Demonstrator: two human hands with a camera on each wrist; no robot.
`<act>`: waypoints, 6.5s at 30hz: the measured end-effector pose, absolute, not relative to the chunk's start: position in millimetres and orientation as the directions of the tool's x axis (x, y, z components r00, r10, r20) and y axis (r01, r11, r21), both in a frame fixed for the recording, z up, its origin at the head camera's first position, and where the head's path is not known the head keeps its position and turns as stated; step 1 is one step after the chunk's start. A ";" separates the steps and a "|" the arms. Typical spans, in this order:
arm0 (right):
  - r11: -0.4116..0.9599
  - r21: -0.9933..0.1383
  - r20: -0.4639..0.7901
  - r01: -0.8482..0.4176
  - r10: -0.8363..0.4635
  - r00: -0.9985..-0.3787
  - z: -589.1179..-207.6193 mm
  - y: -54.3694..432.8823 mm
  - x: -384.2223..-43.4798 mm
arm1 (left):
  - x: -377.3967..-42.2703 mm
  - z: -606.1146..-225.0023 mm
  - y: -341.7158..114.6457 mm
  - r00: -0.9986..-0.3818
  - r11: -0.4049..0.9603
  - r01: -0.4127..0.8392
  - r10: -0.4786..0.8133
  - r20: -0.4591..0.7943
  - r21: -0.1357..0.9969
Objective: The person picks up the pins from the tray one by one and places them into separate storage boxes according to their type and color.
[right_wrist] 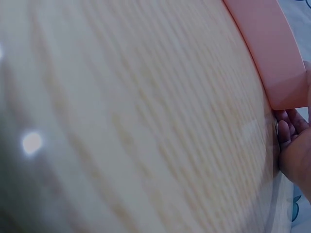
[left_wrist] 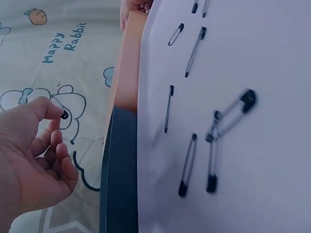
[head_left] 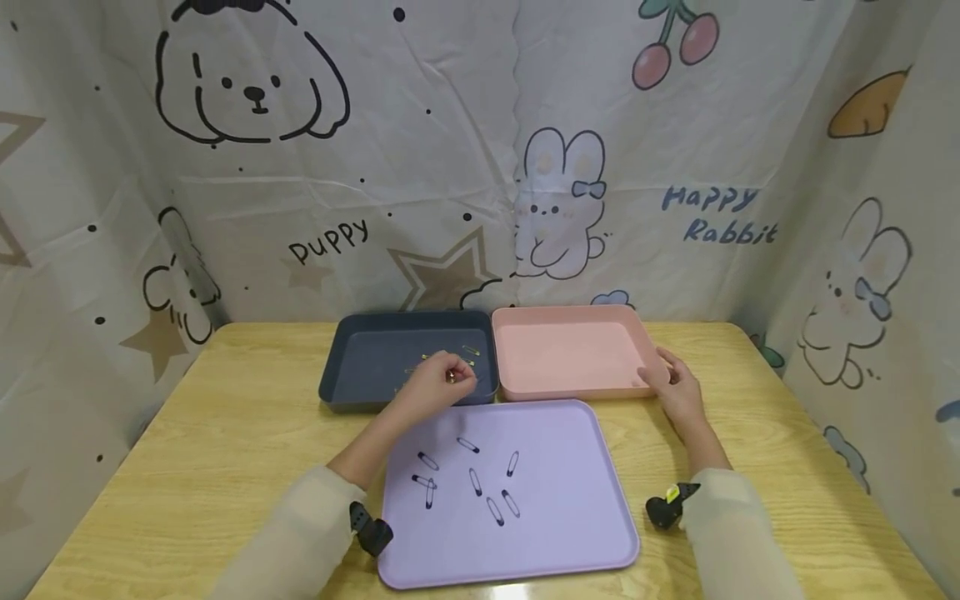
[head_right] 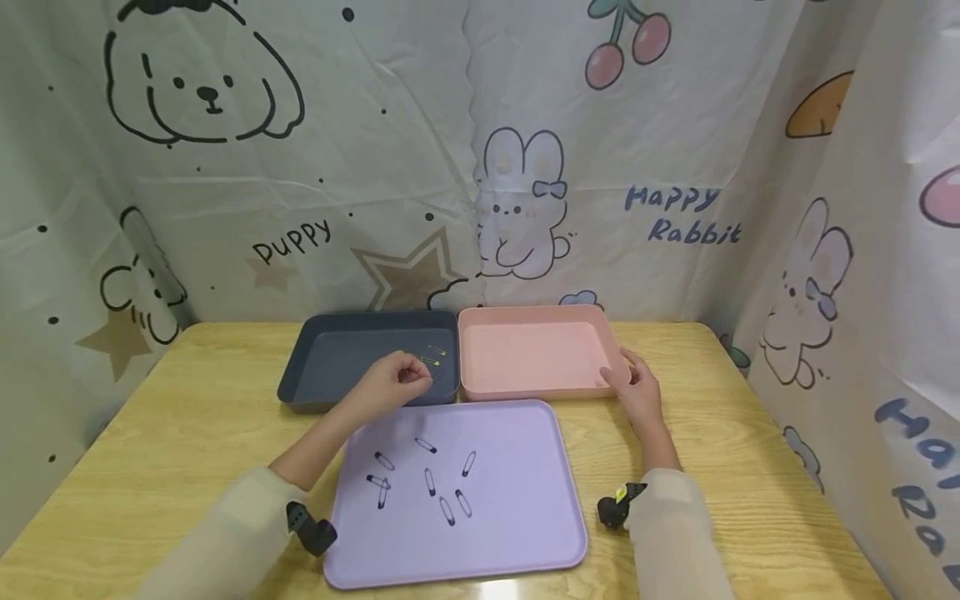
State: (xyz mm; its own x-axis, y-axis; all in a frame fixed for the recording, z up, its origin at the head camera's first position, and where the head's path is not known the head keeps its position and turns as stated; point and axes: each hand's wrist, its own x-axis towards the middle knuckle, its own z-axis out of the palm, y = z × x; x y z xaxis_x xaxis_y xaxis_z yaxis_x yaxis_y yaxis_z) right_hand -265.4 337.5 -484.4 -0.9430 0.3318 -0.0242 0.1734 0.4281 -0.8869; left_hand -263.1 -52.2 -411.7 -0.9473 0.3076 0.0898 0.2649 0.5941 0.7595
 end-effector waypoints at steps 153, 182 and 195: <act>0.393 -0.907 0.003 0.151 0.364 -0.931 -488.1 336.6 -266.9 | -231.4 -447.6 -130.5 -0.746 0.718 0.593 0.660 -0.086 0.365; 0.385 -0.912 0.005 0.143 0.360 -0.933 -490.0 337.9 -267.9 | -239.7 -438.7 -111.1 -0.828 0.721 0.419 0.553 -0.094 0.551; 0.404 -0.905 0.029 0.132 0.368 -0.929 -488.0 338.7 -268.1 | -258.8 -416.1 -89.4 -0.814 0.661 0.496 0.579 0.037 0.563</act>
